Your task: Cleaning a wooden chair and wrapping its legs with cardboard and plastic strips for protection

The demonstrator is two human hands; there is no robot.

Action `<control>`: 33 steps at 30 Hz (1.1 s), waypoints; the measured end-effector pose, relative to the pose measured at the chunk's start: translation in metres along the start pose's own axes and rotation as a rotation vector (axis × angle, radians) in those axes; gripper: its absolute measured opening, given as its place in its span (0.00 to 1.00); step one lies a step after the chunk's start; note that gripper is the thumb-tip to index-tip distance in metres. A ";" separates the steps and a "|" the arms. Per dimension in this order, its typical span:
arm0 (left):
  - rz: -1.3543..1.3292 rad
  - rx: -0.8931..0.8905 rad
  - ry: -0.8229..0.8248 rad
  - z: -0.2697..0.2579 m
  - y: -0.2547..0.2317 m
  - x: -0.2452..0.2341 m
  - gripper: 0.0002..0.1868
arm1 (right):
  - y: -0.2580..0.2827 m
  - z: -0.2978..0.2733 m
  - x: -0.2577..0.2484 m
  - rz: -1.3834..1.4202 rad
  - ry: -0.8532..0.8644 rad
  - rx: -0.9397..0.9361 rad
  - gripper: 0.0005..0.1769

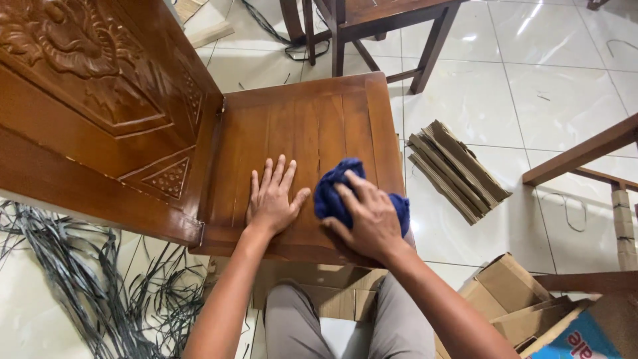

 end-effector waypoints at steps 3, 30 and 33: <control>0.022 0.022 0.075 -0.021 -0.013 -0.008 0.42 | 0.000 -0.018 -0.001 0.035 0.011 -0.038 0.40; -0.036 0.128 -0.087 -0.052 -0.010 -0.017 0.36 | -0.014 0.034 0.013 -0.119 -0.070 0.056 0.38; -0.073 0.118 -0.116 -0.052 -0.008 -0.017 0.35 | 0.021 0.025 0.022 -0.026 -0.028 -0.052 0.39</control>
Point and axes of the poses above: each hand's wrist, its own z-axis towards the middle knuckle, its own x-axis out of the palm, y = z × x, the point moved 8 cm from there along z, towards the middle knuckle, and after that the axes turned 4 degrees about -z, right-handed, at the moved point
